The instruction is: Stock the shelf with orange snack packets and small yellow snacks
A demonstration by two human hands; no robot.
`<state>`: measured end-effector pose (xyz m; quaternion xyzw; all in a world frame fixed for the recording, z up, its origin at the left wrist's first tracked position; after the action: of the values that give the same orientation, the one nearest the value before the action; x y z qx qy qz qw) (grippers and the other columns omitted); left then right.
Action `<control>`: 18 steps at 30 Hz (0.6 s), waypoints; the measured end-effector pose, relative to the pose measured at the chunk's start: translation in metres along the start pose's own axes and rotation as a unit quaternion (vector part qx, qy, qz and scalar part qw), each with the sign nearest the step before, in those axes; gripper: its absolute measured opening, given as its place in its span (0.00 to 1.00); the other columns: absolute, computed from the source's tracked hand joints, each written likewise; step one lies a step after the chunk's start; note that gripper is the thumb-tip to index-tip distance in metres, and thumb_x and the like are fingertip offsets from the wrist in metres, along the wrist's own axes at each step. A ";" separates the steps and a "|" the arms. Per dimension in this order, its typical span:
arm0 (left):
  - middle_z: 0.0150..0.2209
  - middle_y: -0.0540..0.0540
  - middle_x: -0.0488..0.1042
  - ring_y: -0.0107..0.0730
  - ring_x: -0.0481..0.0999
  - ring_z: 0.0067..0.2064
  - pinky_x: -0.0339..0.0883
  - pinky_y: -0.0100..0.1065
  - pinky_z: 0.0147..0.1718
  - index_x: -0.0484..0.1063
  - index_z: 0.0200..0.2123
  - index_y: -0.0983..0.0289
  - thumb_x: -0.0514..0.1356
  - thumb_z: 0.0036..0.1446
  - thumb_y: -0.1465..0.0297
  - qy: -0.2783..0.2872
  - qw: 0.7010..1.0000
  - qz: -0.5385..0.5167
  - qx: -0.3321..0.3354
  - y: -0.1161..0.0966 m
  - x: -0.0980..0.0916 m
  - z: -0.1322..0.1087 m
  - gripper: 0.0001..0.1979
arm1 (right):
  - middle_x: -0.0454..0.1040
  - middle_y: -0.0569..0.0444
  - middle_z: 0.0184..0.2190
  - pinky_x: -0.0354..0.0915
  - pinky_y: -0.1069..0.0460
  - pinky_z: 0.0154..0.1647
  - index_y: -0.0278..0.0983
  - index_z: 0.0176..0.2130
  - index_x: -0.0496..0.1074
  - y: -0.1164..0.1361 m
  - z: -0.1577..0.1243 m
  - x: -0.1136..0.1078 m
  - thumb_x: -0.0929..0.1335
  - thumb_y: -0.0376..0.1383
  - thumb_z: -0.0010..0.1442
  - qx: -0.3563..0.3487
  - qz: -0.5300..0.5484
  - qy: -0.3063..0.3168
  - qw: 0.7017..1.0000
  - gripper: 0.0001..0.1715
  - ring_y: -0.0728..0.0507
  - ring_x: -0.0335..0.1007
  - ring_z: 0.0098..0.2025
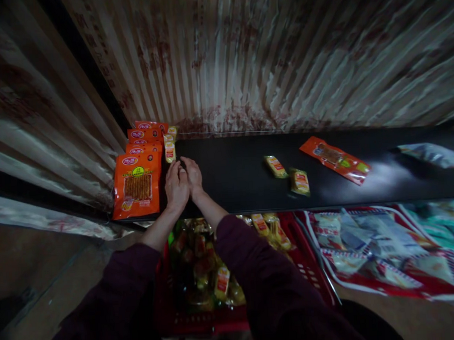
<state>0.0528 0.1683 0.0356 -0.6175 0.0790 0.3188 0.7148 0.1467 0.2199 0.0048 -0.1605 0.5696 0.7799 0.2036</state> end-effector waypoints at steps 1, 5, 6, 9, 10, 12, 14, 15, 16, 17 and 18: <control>0.60 0.62 0.65 0.34 0.61 0.62 0.52 0.36 0.62 0.67 0.54 0.69 0.46 0.60 0.70 0.005 1.000 -0.004 0.008 -0.003 0.000 -0.008 0.22 | 0.71 0.47 0.51 0.61 0.47 0.59 0.36 0.51 0.70 0.004 -0.008 -0.004 0.62 0.31 0.57 -0.007 0.002 0.001 1.000 0.22 0.43 0.66 0.54; 0.58 0.61 0.68 0.33 0.64 0.60 0.55 0.36 0.60 0.67 0.54 0.68 0.45 0.60 0.71 0.016 0.999 -0.031 0.027 -0.010 -0.003 -0.041 0.22 | 0.72 0.48 0.51 0.60 0.47 0.60 0.35 0.50 0.70 0.022 -0.043 -0.020 0.60 0.28 0.55 -0.031 0.010 0.004 0.999 0.24 0.44 0.66 0.54; 0.57 0.62 0.68 0.33 0.65 0.59 0.56 0.37 0.60 0.66 0.54 0.68 0.45 0.60 0.71 0.016 0.999 -0.038 0.032 -0.011 -0.005 -0.049 0.22 | 0.72 0.48 0.51 0.60 0.47 0.60 0.36 0.50 0.70 0.025 -0.052 -0.023 0.60 0.28 0.55 -0.033 0.012 0.005 0.999 0.24 0.44 0.66 0.54; 0.56 0.62 0.68 0.33 0.65 0.59 0.56 0.36 0.60 0.66 0.54 0.68 0.44 0.61 0.70 0.023 0.997 -0.054 0.053 -0.016 -0.011 -0.073 0.21 | 0.71 0.48 0.51 0.60 0.46 0.59 0.36 0.51 0.70 0.034 -0.076 -0.034 0.60 0.29 0.55 -0.032 0.018 0.003 0.999 0.24 0.43 0.65 0.54; 0.57 0.62 0.68 0.33 0.65 0.59 0.57 0.36 0.60 0.66 0.54 0.68 0.44 0.61 0.69 0.028 0.996 -0.057 0.061 -0.018 -0.014 -0.081 0.21 | 0.71 0.48 0.51 0.60 0.46 0.59 0.37 0.51 0.70 0.036 -0.084 -0.037 0.60 0.29 0.55 -0.029 0.019 0.000 0.999 0.24 0.43 0.65 0.55; 0.57 0.61 0.67 0.33 0.65 0.59 0.57 0.37 0.59 0.66 0.54 0.67 0.44 0.61 0.69 0.040 0.995 -0.061 0.072 -0.022 -0.019 -0.096 0.21 | 0.71 0.49 0.51 0.60 0.46 0.59 0.38 0.51 0.70 0.040 -0.099 -0.042 0.60 0.29 0.55 -0.022 0.020 -0.005 1.000 0.24 0.44 0.66 0.54; 0.57 0.62 0.67 0.33 0.65 0.59 0.58 0.37 0.59 0.65 0.54 0.67 0.44 0.61 0.69 0.051 0.993 -0.066 0.079 -0.025 -0.025 -0.112 0.20 | 0.72 0.49 0.50 0.61 0.46 0.59 0.38 0.50 0.70 0.043 -0.115 -0.046 0.59 0.28 0.55 -0.014 0.020 -0.013 1.000 0.25 0.44 0.66 0.54; 0.56 0.62 0.67 0.34 0.65 0.58 0.58 0.38 0.58 0.65 0.53 0.67 0.45 0.62 0.69 0.055 0.993 -0.070 0.083 -0.026 -0.027 -0.119 0.20 | 0.72 0.49 0.50 0.61 0.46 0.59 0.38 0.50 0.70 0.045 -0.123 -0.048 0.59 0.28 0.55 -0.011 0.019 -0.016 1.000 0.25 0.44 0.66 0.53; 0.56 0.63 0.67 0.34 0.65 0.58 0.58 0.38 0.58 0.65 0.53 0.67 0.45 0.62 0.68 0.056 0.992 -0.074 0.086 -0.027 -0.029 -0.127 0.20 | 0.72 0.49 0.50 0.61 0.46 0.59 0.38 0.50 0.70 0.046 -0.131 -0.051 0.59 0.28 0.54 -0.009 0.020 -0.019 1.000 0.26 0.44 0.66 0.53; 0.56 0.63 0.67 0.34 0.65 0.58 0.58 0.38 0.58 0.65 0.53 0.67 0.45 0.62 0.68 0.057 0.991 -0.078 0.090 -0.027 -0.031 -0.135 0.20 | 0.72 0.48 0.50 0.61 0.46 0.59 0.38 0.51 0.70 0.047 -0.140 -0.053 0.58 0.28 0.54 -0.010 0.020 -0.020 1.000 0.26 0.44 0.66 0.53; 0.55 0.64 0.68 0.35 0.65 0.58 0.58 0.39 0.58 0.66 0.52 0.67 0.45 0.62 0.67 0.057 0.991 -0.082 0.094 -0.027 -0.032 -0.143 0.20 | 0.72 0.48 0.50 0.61 0.46 0.59 0.38 0.51 0.70 0.047 -0.149 -0.055 0.58 0.27 0.54 -0.009 0.018 -0.021 1.000 0.26 0.44 0.66 0.53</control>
<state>0.0828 0.0225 0.0424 -0.5692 0.0980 0.2143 0.7877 0.1738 0.0575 0.0253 -0.1350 0.5612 0.7918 0.1999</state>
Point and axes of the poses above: each hand's wrist, its own z-axis towards the middle knuckle, its own x-axis out of the palm, y = z × x, the point moved 10 cm from there along z, towards the middle knuckle
